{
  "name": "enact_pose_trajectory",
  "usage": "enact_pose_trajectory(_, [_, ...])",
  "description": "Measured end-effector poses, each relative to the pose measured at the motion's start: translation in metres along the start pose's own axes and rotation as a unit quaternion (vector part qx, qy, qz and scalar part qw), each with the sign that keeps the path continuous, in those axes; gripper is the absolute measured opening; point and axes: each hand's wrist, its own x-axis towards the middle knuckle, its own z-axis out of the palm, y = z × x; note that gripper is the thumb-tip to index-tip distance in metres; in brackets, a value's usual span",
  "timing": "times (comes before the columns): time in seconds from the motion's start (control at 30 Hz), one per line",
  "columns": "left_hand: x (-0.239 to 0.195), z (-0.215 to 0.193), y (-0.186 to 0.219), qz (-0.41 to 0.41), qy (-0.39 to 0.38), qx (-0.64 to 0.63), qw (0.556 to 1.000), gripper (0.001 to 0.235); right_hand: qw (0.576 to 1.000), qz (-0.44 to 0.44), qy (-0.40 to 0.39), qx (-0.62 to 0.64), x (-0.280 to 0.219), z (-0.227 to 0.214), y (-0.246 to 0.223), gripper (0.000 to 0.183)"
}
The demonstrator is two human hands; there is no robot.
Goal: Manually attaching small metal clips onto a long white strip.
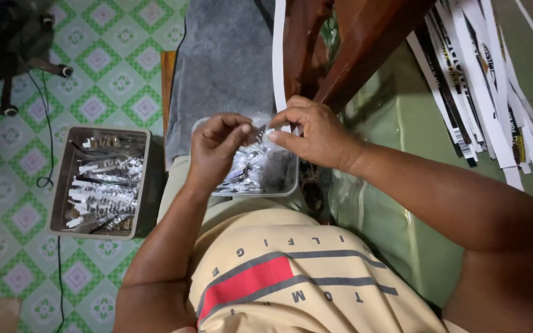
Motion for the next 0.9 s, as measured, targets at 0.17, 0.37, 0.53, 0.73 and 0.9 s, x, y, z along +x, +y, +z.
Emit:
enact_pose_trajectory(0.17, [-0.008, 0.012, -0.004, -0.012, 0.004, -0.044, 0.999, 0.015, 0.999, 0.004, 0.015, 0.029, 0.001, 0.002, 0.005, 0.011])
enact_pose_trajectory(0.37, [-0.009, 0.015, 0.001, -0.002, 0.001, -0.066, 0.998, 0.014, 0.999, 0.005, 0.034, 0.035, 0.001, 0.002, 0.002, 0.007])
enact_pose_trajectory(0.53, [-0.010, 0.015, 0.010, -0.002, -0.010, -0.084, 0.996, 0.011, 0.998, 0.010, 0.046, 0.038, 0.001, 0.002, 0.001, 0.006])
enact_pose_trajectory(0.73, [-0.015, 0.015, 0.000, -0.030, -0.033, -0.099, 0.994, 0.018, 0.997, 0.018, 0.059, 0.045, 0.000, 0.002, 0.007, 0.007])
enact_pose_trajectory(0.9, [-0.014, 0.017, 0.000, -0.031, -0.050, -0.093, 0.994, 0.011, 0.998, 0.006, 0.057, 0.039, 0.002, 0.001, 0.006, 0.008])
